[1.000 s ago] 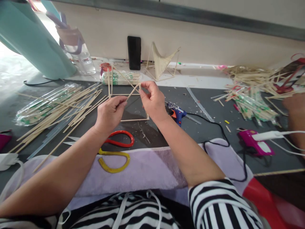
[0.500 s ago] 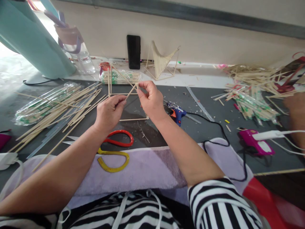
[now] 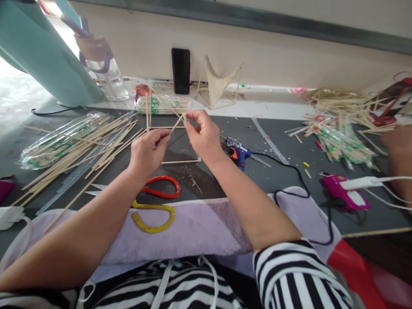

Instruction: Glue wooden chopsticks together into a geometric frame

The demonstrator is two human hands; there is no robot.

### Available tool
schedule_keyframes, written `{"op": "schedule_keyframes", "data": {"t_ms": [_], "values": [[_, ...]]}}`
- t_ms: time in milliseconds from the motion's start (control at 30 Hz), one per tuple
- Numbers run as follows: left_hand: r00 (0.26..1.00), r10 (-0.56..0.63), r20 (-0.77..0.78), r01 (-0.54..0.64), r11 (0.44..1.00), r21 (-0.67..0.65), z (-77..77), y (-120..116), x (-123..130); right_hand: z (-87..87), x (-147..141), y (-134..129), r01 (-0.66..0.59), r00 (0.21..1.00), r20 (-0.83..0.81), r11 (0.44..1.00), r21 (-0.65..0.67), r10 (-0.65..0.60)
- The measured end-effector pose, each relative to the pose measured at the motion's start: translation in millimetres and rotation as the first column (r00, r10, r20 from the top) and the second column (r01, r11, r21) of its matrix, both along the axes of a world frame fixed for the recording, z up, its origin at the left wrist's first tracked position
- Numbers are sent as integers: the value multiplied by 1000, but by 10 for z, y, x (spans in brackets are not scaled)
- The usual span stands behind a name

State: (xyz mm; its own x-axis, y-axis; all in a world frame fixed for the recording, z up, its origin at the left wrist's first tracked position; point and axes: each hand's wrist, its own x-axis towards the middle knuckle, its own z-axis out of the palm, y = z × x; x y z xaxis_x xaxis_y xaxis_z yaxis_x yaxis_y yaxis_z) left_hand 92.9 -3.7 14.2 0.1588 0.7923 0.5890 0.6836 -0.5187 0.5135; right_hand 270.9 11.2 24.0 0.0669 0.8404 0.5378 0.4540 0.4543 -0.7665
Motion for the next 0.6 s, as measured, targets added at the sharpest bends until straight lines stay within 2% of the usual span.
{"op": "schedule_keyframes", "data": {"t_ms": [200, 600], "values": [[1000, -1, 2, 1, 1000, -7, -4, -6, -7, -2, -10, -2, -5, 1000, 6, 1000, -9, 5], [1000, 4, 21, -2, 996, -84, 43, -35, -8, 57, -18, -37, -91, 994, -67, 995, -46, 88]]}}
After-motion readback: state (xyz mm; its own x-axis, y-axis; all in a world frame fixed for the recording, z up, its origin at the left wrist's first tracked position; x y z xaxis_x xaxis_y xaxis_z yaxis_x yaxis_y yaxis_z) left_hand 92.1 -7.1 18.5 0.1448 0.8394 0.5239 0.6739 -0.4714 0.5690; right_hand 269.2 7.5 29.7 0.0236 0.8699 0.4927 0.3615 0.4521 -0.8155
